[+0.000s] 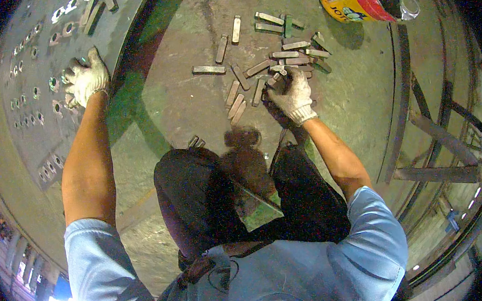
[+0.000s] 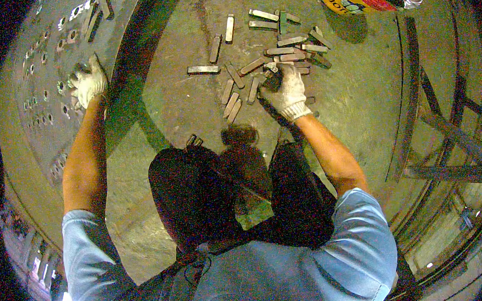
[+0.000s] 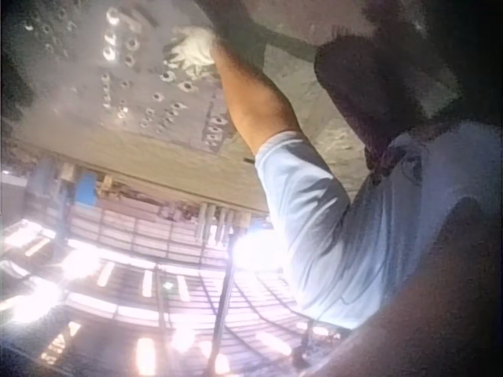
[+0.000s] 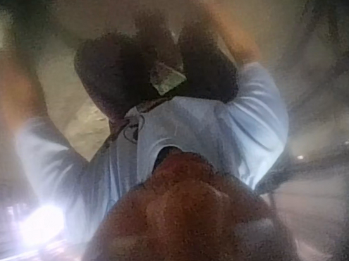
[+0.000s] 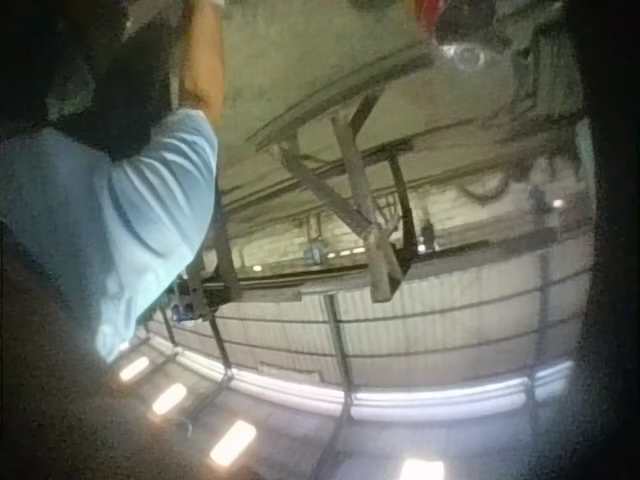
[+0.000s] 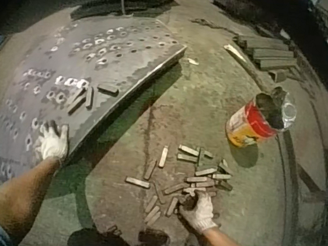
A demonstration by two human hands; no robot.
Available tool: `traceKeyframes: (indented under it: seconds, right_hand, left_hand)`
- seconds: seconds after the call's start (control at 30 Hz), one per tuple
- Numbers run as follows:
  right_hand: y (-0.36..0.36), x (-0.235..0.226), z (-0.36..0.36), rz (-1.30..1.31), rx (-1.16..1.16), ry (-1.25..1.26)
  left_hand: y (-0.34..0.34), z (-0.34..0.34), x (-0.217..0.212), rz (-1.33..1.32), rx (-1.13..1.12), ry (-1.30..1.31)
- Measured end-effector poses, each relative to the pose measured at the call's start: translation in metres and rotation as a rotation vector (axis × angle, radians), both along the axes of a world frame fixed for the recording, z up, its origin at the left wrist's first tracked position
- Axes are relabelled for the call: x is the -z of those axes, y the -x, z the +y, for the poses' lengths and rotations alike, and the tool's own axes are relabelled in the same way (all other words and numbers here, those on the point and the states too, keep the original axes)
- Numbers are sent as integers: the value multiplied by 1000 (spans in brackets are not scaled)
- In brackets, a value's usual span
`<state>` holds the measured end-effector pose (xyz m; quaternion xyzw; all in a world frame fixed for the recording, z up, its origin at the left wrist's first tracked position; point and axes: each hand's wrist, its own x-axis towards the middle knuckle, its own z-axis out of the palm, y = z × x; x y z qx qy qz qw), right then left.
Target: The person kneels on the floor and repeatedly picks up small metal pins, inserting them into holes on a perforated metal sheet. The person handles the pins one at a time, placing them into the sheet's holes.
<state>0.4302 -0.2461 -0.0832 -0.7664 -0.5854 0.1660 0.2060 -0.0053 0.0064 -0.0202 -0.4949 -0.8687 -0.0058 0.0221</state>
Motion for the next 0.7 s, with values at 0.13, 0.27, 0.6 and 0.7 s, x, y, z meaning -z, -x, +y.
traceKeyframes:
  seconds: [0.13,0.27,0.6,0.7]
  right_hand:
    - [18,-56,21,198,-24,-168]
    - [33,-119,45,185,-105,-367]
    - [43,-177,64,233,-161,-390]
    - [42,-175,65,186,-174,-414]
  left_hand:
    - [3,-1,1,11,-9,-53]
    - [1,-2,-2,19,-13,-24]
    - [-3,-4,-7,16,-18,-8]
    - [2,-3,-3,36,-21,-3]
